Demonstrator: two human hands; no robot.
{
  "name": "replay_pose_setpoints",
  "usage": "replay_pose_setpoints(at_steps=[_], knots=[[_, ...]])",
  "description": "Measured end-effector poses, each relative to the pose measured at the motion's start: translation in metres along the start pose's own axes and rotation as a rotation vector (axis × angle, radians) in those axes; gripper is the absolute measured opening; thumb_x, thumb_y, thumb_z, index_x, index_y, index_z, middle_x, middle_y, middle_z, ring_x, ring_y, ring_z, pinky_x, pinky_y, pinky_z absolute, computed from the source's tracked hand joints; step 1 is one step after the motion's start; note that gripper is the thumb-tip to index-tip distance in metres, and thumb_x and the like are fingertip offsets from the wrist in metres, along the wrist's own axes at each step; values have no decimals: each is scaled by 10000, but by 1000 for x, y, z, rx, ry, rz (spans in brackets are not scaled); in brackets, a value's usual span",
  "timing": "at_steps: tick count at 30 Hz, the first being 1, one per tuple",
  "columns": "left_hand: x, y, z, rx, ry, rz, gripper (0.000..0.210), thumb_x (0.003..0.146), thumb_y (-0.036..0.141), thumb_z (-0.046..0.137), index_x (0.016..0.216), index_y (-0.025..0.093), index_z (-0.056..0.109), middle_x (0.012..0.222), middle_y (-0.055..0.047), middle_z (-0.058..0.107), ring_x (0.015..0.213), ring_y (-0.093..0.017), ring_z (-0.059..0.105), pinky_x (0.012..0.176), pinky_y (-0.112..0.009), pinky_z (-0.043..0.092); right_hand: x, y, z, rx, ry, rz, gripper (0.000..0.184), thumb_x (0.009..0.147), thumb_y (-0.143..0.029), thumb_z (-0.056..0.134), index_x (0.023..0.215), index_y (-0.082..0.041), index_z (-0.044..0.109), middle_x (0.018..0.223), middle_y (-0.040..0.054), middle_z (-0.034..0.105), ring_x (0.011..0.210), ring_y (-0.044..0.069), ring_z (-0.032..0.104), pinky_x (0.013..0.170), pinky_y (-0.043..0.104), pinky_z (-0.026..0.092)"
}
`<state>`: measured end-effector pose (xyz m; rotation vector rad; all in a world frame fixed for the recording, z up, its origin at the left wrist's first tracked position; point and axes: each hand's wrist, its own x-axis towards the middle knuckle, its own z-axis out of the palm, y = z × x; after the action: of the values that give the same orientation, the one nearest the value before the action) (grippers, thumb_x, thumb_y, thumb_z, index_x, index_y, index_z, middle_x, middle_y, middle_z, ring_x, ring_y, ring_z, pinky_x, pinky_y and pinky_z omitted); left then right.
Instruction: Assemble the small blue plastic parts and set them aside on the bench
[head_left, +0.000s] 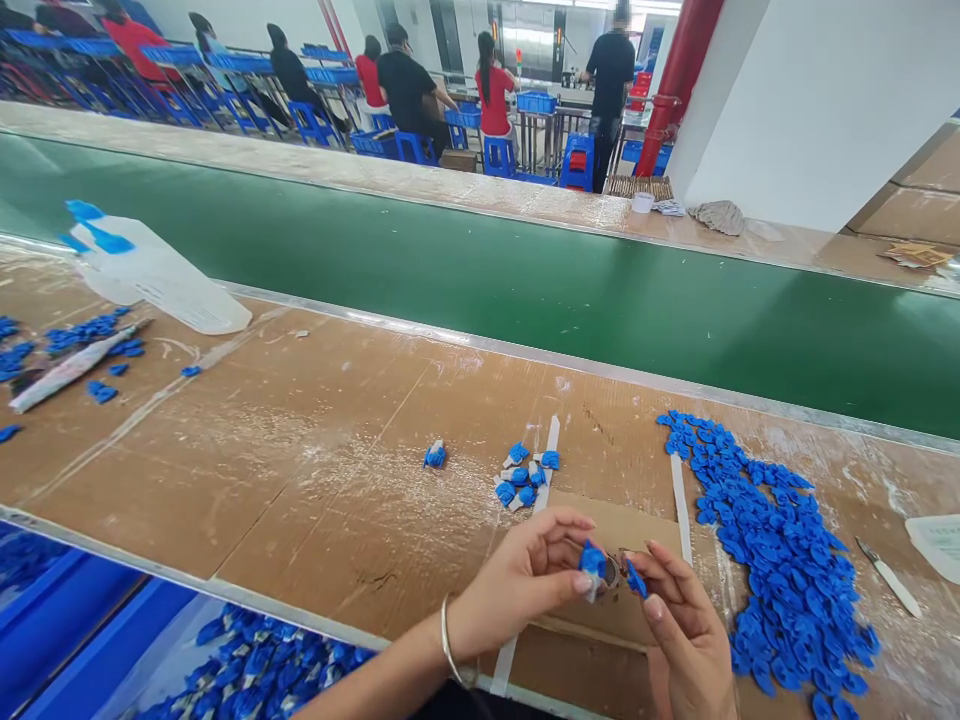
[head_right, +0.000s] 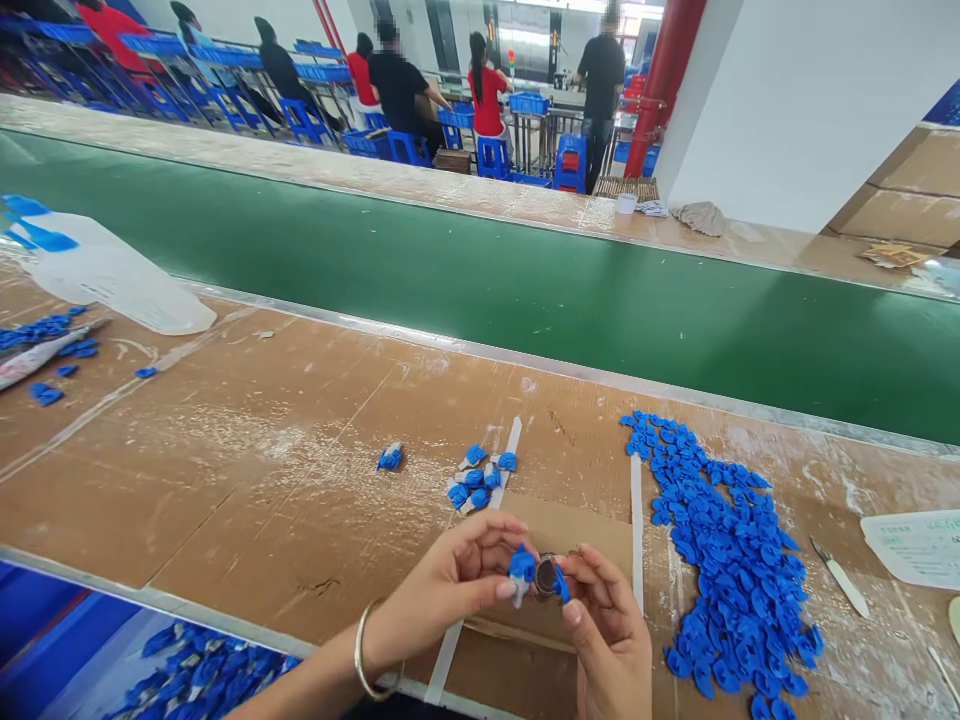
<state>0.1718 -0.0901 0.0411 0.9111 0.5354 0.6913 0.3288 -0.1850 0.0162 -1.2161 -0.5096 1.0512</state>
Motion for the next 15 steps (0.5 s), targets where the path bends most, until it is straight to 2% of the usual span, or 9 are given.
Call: replay_pose_setpoints(at_steps=[2,3,6,9,12,15], knots=[[-4,-12,12,-124,14,-6,385,761,206,788,1074,194,564,969,-30,649,834,-115,638,745,-241,514,0,-2,4,70,4,37,387,770,-416,774,1111,-265,671,1055,67,724,980,201,684,890,320,550],[-3,-15,15,-158,23,-8,387,749,212,803,1058,193,570,966,-28,648,834,-117,638,736,-240,516,2,-3,4,69,-18,10,370,783,-407,763,1108,-255,673,1051,80,726,967,212,693,866,330,564],[0,-19,21,-196,43,-19,385,722,230,832,1015,189,585,948,-26,656,817,-115,639,722,-231,511,8,-5,1,13,-135,-196,315,820,-362,734,1106,-242,681,1000,103,738,917,236,716,788,339,602],[2,-18,24,-205,59,-38,380,702,242,851,979,182,597,937,-31,675,821,-113,644,743,-227,505,11,-5,-1,-64,-200,-357,286,853,-311,707,1135,-282,674,1002,78,741,902,213,720,749,295,612],[2,-16,27,-221,72,-62,374,676,243,868,938,180,609,938,-29,687,827,-110,649,744,-215,503,11,-4,-3,-218,-201,-441,232,883,-273,667,1113,-283,687,1058,73,727,946,212,709,770,322,612],[2,-16,29,-223,113,-75,374,637,232,886,884,175,611,873,-17,698,782,-100,644,715,-194,495,7,-1,-7,-517,-176,-650,231,875,-216,659,1089,-289,703,1085,60,717,1001,220,669,810,375,593]])
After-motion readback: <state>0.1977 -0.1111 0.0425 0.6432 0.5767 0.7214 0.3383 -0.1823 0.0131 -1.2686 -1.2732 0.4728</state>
